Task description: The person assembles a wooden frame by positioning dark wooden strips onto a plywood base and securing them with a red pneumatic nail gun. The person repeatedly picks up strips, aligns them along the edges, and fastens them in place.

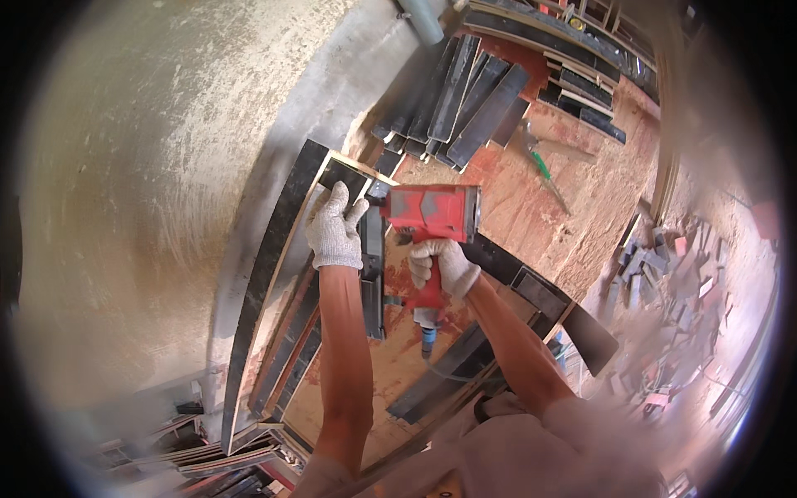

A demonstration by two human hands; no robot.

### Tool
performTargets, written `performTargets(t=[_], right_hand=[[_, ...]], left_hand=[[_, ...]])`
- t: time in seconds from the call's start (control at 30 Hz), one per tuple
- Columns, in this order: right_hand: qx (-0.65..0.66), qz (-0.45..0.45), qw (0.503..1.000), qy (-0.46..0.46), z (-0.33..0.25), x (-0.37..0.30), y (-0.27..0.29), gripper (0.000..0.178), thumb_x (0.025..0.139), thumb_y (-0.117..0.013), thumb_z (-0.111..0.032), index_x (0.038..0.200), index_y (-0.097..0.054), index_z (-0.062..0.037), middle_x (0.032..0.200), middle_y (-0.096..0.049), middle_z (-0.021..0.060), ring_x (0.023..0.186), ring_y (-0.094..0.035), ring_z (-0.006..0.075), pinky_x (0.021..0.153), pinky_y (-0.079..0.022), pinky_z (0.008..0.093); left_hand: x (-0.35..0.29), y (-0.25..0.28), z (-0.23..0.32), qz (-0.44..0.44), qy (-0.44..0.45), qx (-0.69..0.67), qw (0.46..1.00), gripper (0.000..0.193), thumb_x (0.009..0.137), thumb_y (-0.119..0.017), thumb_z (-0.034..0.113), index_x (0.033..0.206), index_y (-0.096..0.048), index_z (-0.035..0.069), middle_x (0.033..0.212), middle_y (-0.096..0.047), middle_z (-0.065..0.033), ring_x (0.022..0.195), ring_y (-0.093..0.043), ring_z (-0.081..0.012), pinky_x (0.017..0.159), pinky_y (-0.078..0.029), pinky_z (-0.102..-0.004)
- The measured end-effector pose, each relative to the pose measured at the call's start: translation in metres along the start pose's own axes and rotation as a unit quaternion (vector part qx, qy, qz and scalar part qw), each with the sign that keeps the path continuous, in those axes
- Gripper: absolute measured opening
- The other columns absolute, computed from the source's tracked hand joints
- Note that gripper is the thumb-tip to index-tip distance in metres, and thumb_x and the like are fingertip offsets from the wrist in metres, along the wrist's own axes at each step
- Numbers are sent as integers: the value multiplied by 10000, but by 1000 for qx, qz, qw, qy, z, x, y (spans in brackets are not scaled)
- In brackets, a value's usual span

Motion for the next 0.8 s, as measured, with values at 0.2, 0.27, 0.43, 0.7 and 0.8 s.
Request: performTargets(t=[0.2, 0.27, 0.43, 0.7, 0.8], right_hand=[[32, -126, 990, 52, -13, 61, -28, 346, 926, -612, -102, 1240, -624, 43, 605, -394, -30, 512, -452, 154, 544, -459, 363], [46, -141, 988, 48, -14, 72, -35, 355, 930, -619, -107, 1252, -635, 42, 598, -391, -33, 504, -449, 153, 538, -455, 361], [64, -160, 984, 44, -20, 78, -29, 290, 919, -641, -96, 1181, -662, 26, 590, -423, -17, 483, -451, 165, 513, -436, 362], [109, -187, 975, 49, -9, 79, -42, 328, 920, -623, -100, 1229, -649, 10, 575, -403, -34, 460, -422, 133, 484, -402, 326], [85, -164, 982, 48, -7, 81, -37, 354, 922, -628, -111, 1263, -643, -18, 578, -392, -55, 458, -408, 112, 472, -389, 305]], left_hand=[[-3, -8, 12, -21, -17, 54, 998, 99, 948, -724, 33, 1031, -730, -20, 942, -729, -93, 751, -718, -173, 614, -648, -298], [-3, -10, 21, -47, -24, 104, 993, 118, 945, -734, 46, 1036, -727, -30, 931, -729, -96, 745, -719, -173, 612, -645, -287], [-25, -18, 72, -43, -11, 497, 867, 328, 870, -851, 188, 1115, -735, 4, 857, -754, -92, 741, -725, -151, 605, -602, -279], [3, -105, 116, -276, -437, 714, 473, 895, 597, -954, 168, 1418, -602, 107, 1521, -542, -54, 1379, -547, -318, 1147, -484, -407], [19, -104, 105, -338, -394, 675, 524, 845, 601, -901, 8, 1394, -624, 104, 1456, -586, -64, 1324, -597, -274, 1118, -518, -375]])
Point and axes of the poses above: each hand's wrist, its own x-axis towards the middle knuckle, its own y-axis out of the back of the hand, z = x × y, the point moved 10 cm from there along x, towards the middle knuckle
